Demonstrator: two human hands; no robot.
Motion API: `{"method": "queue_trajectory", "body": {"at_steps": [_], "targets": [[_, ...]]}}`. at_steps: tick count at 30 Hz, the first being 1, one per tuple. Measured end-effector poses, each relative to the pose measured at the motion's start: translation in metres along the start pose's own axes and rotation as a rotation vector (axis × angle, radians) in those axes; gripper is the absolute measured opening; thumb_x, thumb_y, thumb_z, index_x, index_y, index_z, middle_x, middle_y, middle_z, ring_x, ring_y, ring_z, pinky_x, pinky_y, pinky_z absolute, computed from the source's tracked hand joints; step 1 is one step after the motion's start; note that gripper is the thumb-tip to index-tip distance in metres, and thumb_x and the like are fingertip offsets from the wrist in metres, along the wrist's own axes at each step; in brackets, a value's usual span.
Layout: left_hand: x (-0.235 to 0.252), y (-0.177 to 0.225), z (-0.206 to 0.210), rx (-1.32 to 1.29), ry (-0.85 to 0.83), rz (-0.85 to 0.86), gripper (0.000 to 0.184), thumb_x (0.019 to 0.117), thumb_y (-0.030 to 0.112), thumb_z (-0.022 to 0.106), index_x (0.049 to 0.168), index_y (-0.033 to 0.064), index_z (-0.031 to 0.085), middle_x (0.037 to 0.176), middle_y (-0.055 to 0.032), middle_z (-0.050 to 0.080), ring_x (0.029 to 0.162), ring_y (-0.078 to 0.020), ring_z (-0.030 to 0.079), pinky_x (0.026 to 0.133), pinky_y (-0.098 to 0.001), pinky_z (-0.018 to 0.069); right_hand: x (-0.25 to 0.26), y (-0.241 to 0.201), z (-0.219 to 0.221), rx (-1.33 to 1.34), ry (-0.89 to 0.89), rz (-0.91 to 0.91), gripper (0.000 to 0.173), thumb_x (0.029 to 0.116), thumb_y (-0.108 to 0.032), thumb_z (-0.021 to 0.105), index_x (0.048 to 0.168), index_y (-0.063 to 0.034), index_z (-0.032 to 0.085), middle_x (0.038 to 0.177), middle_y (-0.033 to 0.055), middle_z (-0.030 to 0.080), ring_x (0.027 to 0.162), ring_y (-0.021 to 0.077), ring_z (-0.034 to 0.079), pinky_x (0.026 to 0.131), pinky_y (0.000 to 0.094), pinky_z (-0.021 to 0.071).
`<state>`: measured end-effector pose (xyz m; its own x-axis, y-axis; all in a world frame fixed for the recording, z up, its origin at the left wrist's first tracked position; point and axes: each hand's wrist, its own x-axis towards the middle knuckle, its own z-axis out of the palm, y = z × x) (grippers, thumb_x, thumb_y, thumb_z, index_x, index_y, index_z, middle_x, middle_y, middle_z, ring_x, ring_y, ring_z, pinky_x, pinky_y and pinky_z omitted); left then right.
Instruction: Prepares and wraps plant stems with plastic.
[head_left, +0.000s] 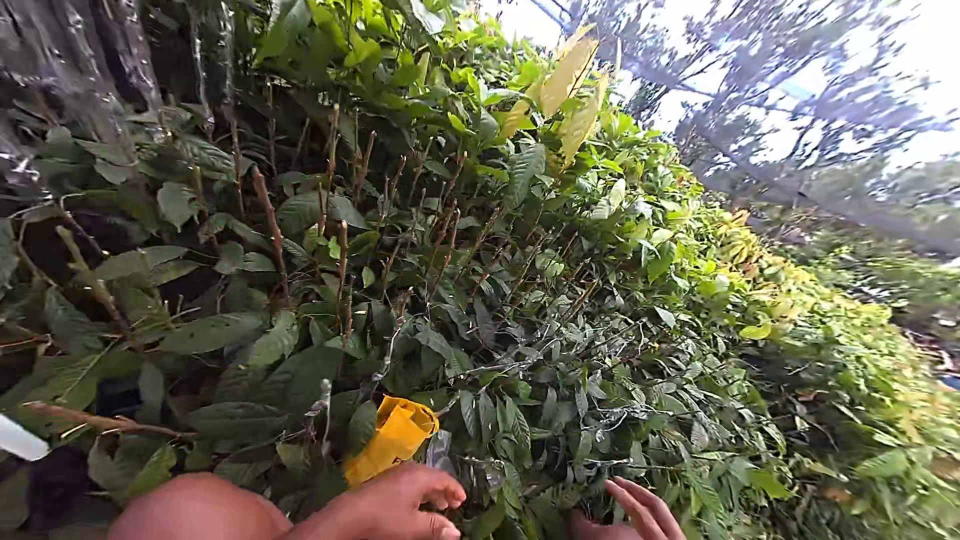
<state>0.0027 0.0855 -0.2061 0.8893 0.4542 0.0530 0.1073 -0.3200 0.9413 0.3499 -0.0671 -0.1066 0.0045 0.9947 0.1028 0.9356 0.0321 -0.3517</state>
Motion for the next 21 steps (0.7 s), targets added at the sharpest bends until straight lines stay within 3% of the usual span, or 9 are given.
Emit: {"method": "queue_trajectory", "body": {"at_steps": [2, 3, 5, 7, 12, 14, 16, 18, 21], "targets": [[-0.004, -0.001, -0.003, 0.028, 0.015, 0.015, 0.039, 0.0978, 0.022, 0.069, 0.128, -0.0021, 0.066, 0.121, -0.0189, 0.07, 0.112, -0.0264, 0.069, 0.103, -0.0448, 0.0526, 0.007, -0.041, 0.02, 0.038, 0.05, -0.126, 0.025, 0.0955, -0.024, 0.071, 0.099, -0.0002, 0.076, 0.129, 0.02, 0.068, 0.115, 0.0329, 0.068, 0.093, 0.0539, 0.0563], [-0.007, 0.001, -0.004, 0.059, 0.011, 0.037, 0.038, 0.0977, 0.022, 0.069, 0.127, -0.0019, 0.066, 0.12, -0.0187, 0.07, 0.112, -0.0263, 0.068, 0.104, -0.0449, 0.052, 0.01, -0.061, 0.027, 0.1, 0.043, -0.168, 0.021, 0.0959, -0.021, 0.071, 0.092, -0.0002, 0.076, 0.124, 0.0173, 0.071, 0.112, 0.0275, 0.07, 0.094, 0.0464, 0.0581], [-0.009, 0.008, -0.006, 0.121, -0.005, 0.109, 0.036, 0.0975, 0.022, 0.07, 0.125, -0.0011, 0.068, 0.12, -0.0183, 0.07, 0.114, -0.0276, 0.067, 0.105, -0.0465, 0.0503, 0.021, -0.09, 0.039, 0.311, -0.038, -0.207, 0.019, 0.0944, -0.007, 0.068, 0.109, 0.0044, 0.074, 0.124, 0.0196, 0.068, 0.109, 0.0238, 0.07, 0.093, 0.0383, 0.0597], [-0.005, 0.013, -0.004, 0.151, 0.002, 0.262, 0.032, 0.0971, 0.02, 0.07, 0.119, -0.002, 0.07, 0.117, -0.018, 0.071, 0.113, -0.0283, 0.068, 0.104, -0.0465, 0.0515, 0.036, -0.103, 0.049, 0.552, -0.133, -0.16, 0.028, 0.0959, -0.004, 0.066, 0.123, 0.005, 0.068, 0.123, 0.0173, 0.067, 0.104, 0.0205, 0.07, 0.091, 0.037, 0.0606], [0.01, 0.021, 0.013, 0.131, 0.034, 0.392, 0.025, 0.097, 0.014, 0.069, 0.114, -0.0043, 0.072, 0.112, -0.0191, 0.073, 0.107, -0.0275, 0.07, 0.1, -0.0447, 0.054, 0.065, -0.116, 0.071, 0.958, -0.223, -0.006, 0.024, 0.096, -0.01, 0.067, 0.117, 0.0012, 0.066, 0.106, 0.0072, 0.07, 0.091, 0.0127, 0.068, 0.083, 0.0314, 0.0594], [0.014, 0.02, 0.018, 0.153, 0.023, 0.356, 0.024, 0.0967, 0.013, 0.069, 0.113, -0.0041, 0.073, 0.112, -0.0209, 0.073, 0.107, -0.0304, 0.071, 0.099, -0.0482, 0.0541, 0.07, -0.114, 0.086, 1.035, -0.186, -0.03, 0.012, 0.0942, -0.007, 0.068, 0.104, -0.0017, 0.072, 0.104, 0.0056, 0.069, 0.091, 0.0119, 0.067, 0.081, 0.03, 0.0585], [0.014, 0.017, 0.02, 0.168, -0.014, 0.284, 0.024, 0.0979, 0.015, 0.068, 0.113, -0.0033, 0.074, 0.112, -0.0218, 0.072, 0.105, -0.0321, 0.07, 0.097, -0.0498, 0.0537, 0.075, -0.112, 0.091, 1.151, -0.142, -0.045, 0.012, 0.0957, -0.003, 0.063, 0.096, -0.0075, 0.074, 0.095, 0.0004, 0.069, 0.079, 0.0063, 0.063, 0.07, 0.0245, 0.0555], [0.012, 0.01, 0.018, 0.202, -0.074, 0.169, 0.026, 0.0995, 0.02, 0.066, 0.113, -0.0014, 0.074, 0.121, -0.0209, 0.069, 0.112, -0.0323, 0.067, 0.101, -0.0502, 0.0508, 0.086, -0.108, 0.077, 1.286, -0.125, 0.001, 0.02, 0.1, -0.001, 0.054, 0.098, -0.011, 0.071, 0.09, -0.0004, 0.073, 0.063, 0.0039, 0.062, 0.058, 0.0218, 0.0545], [0.001, -0.005, 0.011, 0.338, -0.11, -0.143, 0.032, 0.1004, 0.028, 0.066, 0.122, 0.0045, 0.073, 0.131, -0.0179, 0.065, 0.117, -0.0331, 0.065, 0.105, -0.0549, 0.0485, 0.122, -0.095, 0.047, 1.399, -0.141, 0.093, 0.018, 0.1061, -0.004, 0.044, 0.104, -0.0086, 0.062, 0.1, 0.0078, 0.077, 0.058, 0.0086, 0.066, 0.05, 0.0218, 0.055]]}}
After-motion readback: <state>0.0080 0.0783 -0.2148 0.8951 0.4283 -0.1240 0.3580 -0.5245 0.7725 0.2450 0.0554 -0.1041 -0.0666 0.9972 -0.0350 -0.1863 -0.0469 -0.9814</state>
